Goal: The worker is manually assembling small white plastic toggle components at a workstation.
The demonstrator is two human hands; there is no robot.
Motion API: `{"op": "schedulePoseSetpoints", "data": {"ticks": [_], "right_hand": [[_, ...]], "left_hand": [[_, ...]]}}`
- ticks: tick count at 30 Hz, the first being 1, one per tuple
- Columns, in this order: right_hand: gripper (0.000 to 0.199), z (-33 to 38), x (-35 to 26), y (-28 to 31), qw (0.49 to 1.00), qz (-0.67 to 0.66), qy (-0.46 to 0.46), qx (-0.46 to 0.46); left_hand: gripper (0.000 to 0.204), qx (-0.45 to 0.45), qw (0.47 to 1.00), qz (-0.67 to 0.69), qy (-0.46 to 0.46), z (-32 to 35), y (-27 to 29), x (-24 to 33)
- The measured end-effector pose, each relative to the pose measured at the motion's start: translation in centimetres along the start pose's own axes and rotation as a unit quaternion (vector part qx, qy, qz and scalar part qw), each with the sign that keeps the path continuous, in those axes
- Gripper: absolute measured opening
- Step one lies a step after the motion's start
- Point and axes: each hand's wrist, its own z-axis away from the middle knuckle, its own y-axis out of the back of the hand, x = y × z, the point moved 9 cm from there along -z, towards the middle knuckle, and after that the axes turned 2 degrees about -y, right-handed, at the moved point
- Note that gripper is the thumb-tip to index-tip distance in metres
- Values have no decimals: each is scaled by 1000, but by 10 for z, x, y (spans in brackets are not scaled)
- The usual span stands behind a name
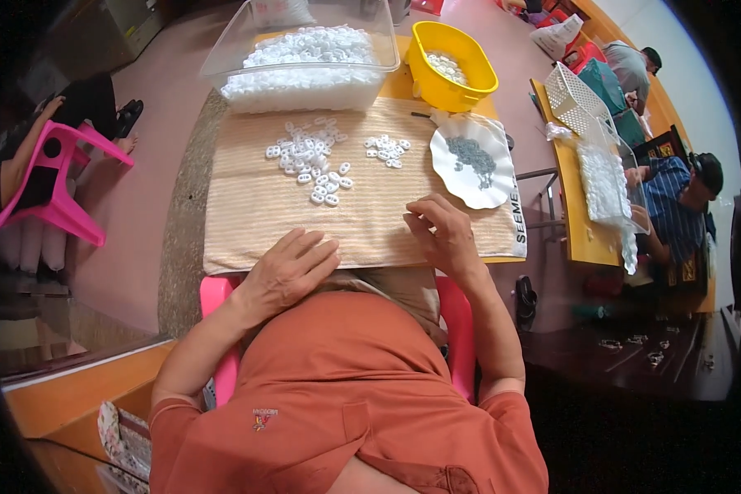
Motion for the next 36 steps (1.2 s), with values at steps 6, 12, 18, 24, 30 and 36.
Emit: {"op": "schedulePoseSetpoints", "data": {"ticks": [6,12,18,24,30,36], "right_hand": [[12,-29,-9,-39,997,30,5,-67],[14,-57,-1,-73,994,77,2,-82],[15,-61,16,-98,978,139,-45,-146],[16,-64,14,-100,979,130,-46,-151],[17,-56,15,-94,986,76,-38,-145],[13,-30,7,-97,938,-213,-199,-190]], "left_hand": [[27,104,992,78,4,-1,13,-1],[23,176,970,163,36,-3,21,-8],[18,171,958,221,68,-4,15,-15],[11,200,923,304,126,-3,14,-29],[16,204,842,393,307,-6,5,-61],[18,215,723,541,373,-8,-29,-81]]}}
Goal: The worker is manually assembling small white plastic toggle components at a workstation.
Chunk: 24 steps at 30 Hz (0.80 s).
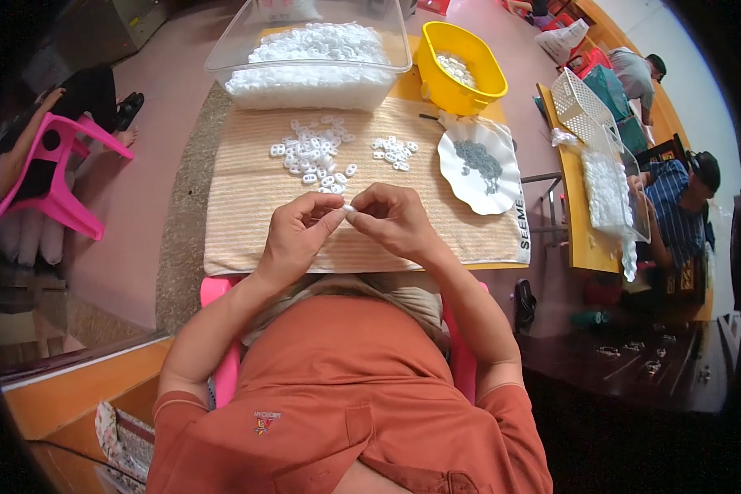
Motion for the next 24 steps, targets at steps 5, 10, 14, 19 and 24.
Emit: {"op": "schedulePoseSetpoints", "data": {"ticks": [5,10,14,19,24], "right_hand": [[12,13,-19,3,970,-241,32,1],[17,18,-9,4,976,-209,47,31],[17,21,-11,10,975,-198,78,69],[14,25,-1,13,972,-199,79,91],[14,28,0,13,981,-161,72,78]], "left_hand": [[16,-50,990,118,54,-4,-11,-16],[16,-44,973,199,110,-3,-18,-15],[16,-52,952,251,169,-2,-25,-17],[15,-53,936,286,197,0,-32,-22],[14,-67,923,307,220,4,-37,-29]]}}
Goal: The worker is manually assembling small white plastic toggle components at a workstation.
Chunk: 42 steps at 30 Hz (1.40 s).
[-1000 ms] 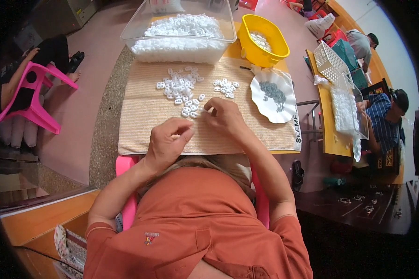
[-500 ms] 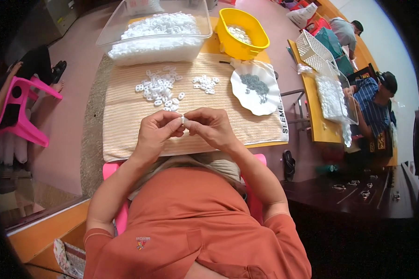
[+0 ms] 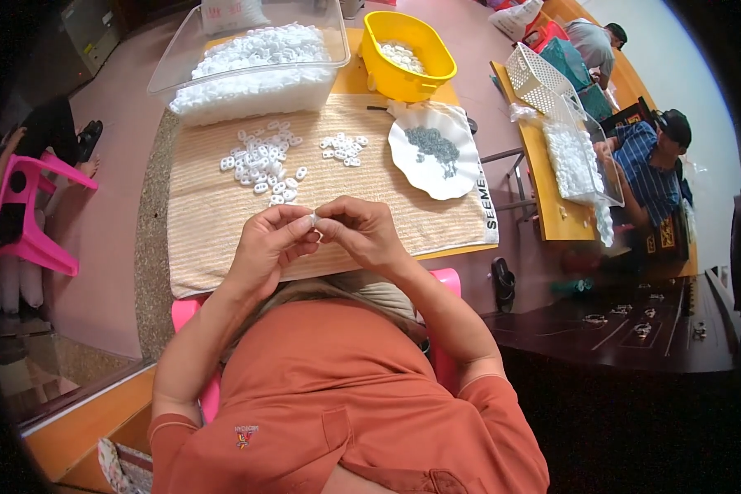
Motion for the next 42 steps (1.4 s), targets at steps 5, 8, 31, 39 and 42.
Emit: {"op": "schedulePoseSetpoints", "data": {"ticks": [5,8,31,39,42], "right_hand": [[15,2,-4,-7,997,10,4,-70],[15,3,-5,-6,997,31,-4,-75],[14,3,-4,-8,991,-73,-24,-110],[28,22,-39,-10,970,164,177,-36],[31,27,-37,-10,974,153,166,-32]], "left_hand": [[11,-4,1000,13,10,2,1,-5],[11,-15,1000,14,18,3,1,-7],[21,-56,994,62,67,11,-10,-19],[18,14,995,93,22,7,2,-15],[17,11,996,86,24,9,0,-15]]}}
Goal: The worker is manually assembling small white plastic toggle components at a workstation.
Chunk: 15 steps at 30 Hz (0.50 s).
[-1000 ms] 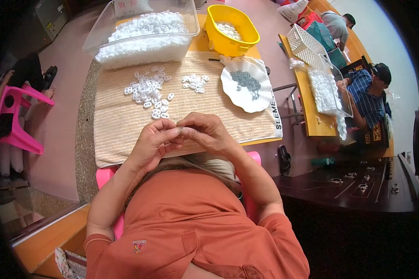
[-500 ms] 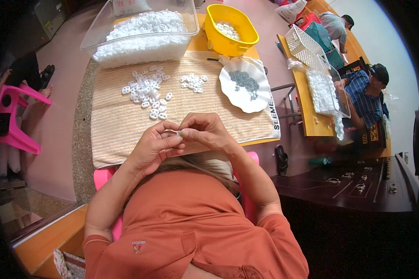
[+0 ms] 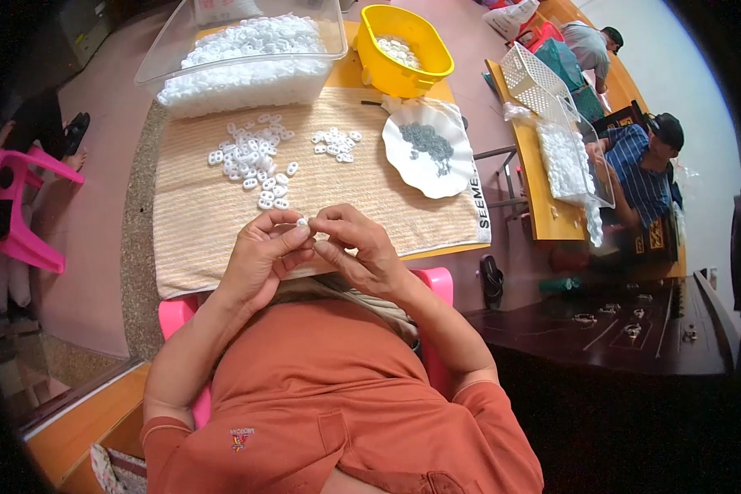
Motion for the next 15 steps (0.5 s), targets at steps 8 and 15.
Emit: {"op": "schedulePoseSetpoints", "data": {"ticks": [8,15], "right_hand": [[30,4,7,-1,999,-30,-40,-7],[20,12,31,5,991,-71,-109,5]], "left_hand": [[16,5,1000,-20,-21,1,5,0],[21,10,999,-30,-23,0,2,2]]}}
